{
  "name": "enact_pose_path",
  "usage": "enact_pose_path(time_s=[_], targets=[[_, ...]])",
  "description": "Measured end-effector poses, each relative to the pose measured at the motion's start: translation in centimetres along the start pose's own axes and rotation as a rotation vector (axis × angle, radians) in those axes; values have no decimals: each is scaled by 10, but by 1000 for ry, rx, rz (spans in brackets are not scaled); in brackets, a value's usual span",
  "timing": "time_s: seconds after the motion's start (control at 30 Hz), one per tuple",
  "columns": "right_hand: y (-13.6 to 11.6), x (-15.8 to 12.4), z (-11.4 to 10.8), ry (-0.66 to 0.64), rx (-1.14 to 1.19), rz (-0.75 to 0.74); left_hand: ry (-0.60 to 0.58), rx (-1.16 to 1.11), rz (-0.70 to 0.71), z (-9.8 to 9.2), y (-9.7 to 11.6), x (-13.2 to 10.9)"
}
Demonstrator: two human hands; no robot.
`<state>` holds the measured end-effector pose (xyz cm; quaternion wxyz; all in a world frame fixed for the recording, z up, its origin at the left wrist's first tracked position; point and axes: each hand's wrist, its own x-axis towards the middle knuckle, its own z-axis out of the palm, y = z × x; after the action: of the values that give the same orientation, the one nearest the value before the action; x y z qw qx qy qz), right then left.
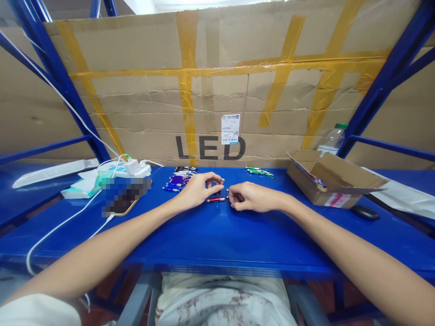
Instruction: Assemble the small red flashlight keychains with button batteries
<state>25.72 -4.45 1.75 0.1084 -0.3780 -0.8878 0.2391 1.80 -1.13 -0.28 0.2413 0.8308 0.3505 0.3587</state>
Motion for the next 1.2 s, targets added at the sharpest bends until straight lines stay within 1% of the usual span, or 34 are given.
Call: enact_pose_path(time_s=[0.1, 0.27, 0.47, 0.73, 0.9, 1.2], targets=[[4, 0, -2, 60, 5, 15, -6, -4, -1, 1, 1, -2], [16, -1, -7, 195, -27, 20, 6, -24, 9, 3, 5, -5], [27, 1, -12, 314, -54, -45, -65, -52, -18, 4, 4, -6], [25, -1, -10, 359, -54, -87, -182, -82, -23, 6, 1, -8], [22, -3, -11, 383, -49, -121, -216, -75, -26, 6, -1, -7], [25, -1, -12, 359, 5, -143, -236, -63, -44, 6, 9, -10]])
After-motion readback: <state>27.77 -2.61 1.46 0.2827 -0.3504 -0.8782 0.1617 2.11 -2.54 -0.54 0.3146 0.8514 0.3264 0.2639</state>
